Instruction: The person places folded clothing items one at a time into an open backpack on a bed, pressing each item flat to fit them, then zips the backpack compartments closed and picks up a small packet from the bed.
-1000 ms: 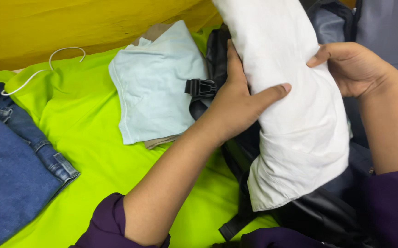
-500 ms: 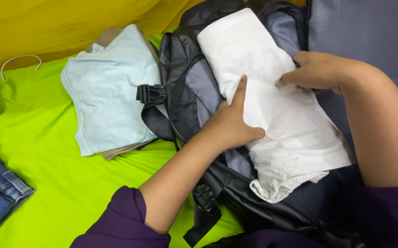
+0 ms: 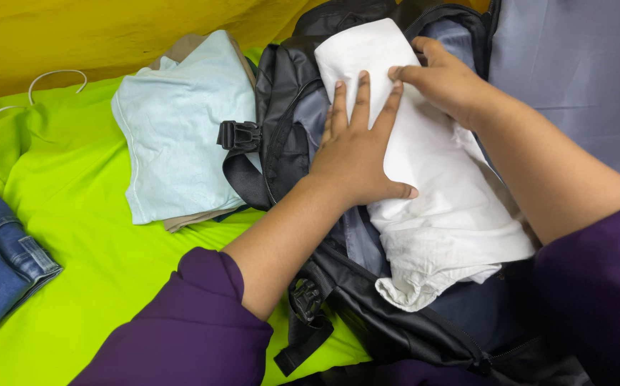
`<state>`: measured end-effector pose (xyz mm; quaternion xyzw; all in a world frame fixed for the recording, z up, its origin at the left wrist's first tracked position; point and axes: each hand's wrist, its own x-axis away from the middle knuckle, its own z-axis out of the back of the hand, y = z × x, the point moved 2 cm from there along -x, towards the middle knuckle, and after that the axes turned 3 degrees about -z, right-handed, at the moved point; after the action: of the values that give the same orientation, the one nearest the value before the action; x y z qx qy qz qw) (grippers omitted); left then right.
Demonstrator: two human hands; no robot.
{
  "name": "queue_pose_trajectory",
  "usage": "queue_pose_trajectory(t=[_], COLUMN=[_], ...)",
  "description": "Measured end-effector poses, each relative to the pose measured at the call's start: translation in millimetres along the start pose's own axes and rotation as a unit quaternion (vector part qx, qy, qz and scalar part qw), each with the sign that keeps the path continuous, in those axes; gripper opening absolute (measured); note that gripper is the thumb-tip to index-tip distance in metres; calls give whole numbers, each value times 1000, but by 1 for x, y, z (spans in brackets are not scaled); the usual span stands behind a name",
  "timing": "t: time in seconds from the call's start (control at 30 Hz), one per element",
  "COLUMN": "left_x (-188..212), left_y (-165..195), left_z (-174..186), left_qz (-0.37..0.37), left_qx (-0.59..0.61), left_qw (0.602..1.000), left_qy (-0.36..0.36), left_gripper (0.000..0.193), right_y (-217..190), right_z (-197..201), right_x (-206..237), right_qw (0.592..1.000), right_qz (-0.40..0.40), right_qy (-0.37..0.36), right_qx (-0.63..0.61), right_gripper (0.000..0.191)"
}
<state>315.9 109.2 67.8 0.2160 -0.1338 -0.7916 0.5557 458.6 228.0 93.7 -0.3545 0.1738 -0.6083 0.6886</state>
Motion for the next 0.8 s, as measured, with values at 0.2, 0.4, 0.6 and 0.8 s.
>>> queue_pose_trajectory(t=[0.2,0.4,0.6,0.8], left_x=[-17,-36,-61,-97], left_y=[-17,-23,-31,-52], left_z=[-7,-8,-11,-14], left_qz=[-18,-44,-62,-75], left_qx=[-29,-44,-84,-69], left_qw=[992,986,977,980], left_qy=[-120,-157,-185,-172], left_gripper=[129,137,138,136], right_y=[-5,-4,-5,7], right_z=[9,10,14,15], right_x=[-24,-47,-71,-102], right_qw=[991,989,946,942], right_qz=[-12,76,194,223], right_qy=[-58,-23,-66,-51], right_qx=[-122,-125,-251,-247], right_gripper=[100,108,100,102])
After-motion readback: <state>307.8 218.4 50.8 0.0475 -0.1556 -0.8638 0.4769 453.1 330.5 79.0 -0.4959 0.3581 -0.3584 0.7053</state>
